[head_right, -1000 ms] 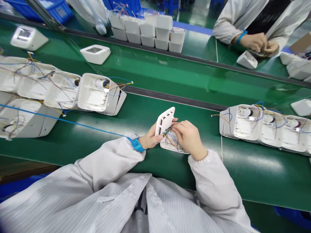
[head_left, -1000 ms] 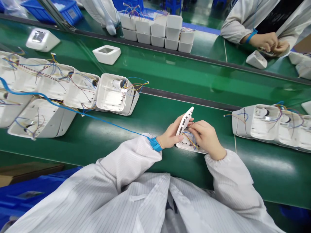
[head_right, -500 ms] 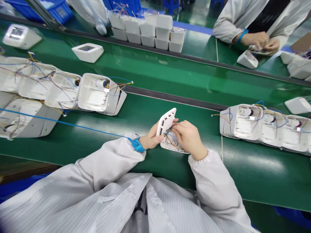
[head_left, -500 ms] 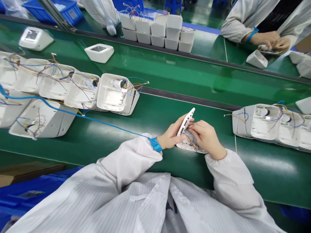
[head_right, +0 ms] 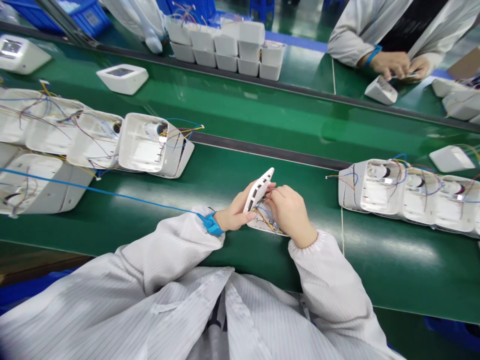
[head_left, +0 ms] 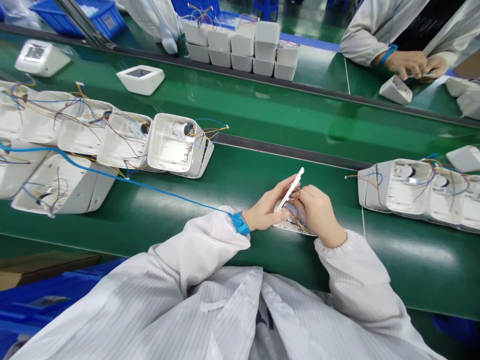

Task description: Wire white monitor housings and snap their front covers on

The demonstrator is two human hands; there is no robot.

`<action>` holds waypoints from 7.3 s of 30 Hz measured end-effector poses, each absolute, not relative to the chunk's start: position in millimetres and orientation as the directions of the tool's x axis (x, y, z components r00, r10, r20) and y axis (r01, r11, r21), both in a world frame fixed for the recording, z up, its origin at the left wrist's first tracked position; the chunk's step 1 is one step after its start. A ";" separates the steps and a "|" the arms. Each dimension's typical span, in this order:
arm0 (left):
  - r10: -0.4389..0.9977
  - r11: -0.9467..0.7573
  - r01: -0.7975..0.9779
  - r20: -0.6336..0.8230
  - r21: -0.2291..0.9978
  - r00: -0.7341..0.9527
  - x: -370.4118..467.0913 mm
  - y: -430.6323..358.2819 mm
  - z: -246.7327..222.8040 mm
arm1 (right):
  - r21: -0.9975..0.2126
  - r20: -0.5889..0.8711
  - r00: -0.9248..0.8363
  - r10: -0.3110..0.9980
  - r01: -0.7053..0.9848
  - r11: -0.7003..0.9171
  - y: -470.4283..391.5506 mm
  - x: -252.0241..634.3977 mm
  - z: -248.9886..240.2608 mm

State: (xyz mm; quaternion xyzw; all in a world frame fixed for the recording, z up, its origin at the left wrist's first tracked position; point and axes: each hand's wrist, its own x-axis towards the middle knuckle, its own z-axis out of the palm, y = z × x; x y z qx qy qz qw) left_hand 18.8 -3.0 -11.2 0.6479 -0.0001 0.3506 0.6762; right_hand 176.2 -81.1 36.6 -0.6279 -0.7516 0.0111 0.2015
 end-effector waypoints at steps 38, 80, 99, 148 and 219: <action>0.505 -0.161 -0.359 0.390 0.919 0.770 18.3 -1.1 -4.9 | -0.781 -0.125 -0.268 0.955 0.620 0.072 -100.3 206.5 73.8; 0.146 -0.786 -0.167 0.441 0.595 0.886 18.4 -5.9 3.6 | -0.562 -0.148 -0.166 0.975 0.825 0.054 -87.6 223.9 50.8; 0.151 -0.850 -0.021 0.283 0.526 0.947 14.6 -7.8 11.8 | -0.900 -0.229 0.088 0.969 0.360 -0.245 -76.8 203.5 41.8; 0.243 -0.775 0.027 0.259 0.631 0.935 15.3 -6.5 7.6 | -0.913 -0.091 0.322 0.942 0.350 -0.208 -75.9 195.0 33.0; 0.887 -0.178 0.016 0.154 0.984 0.436 13.3 20.2 0.5 | -0.904 0.152 0.305 0.940 0.428 0.007 -67.4 201.3 5.5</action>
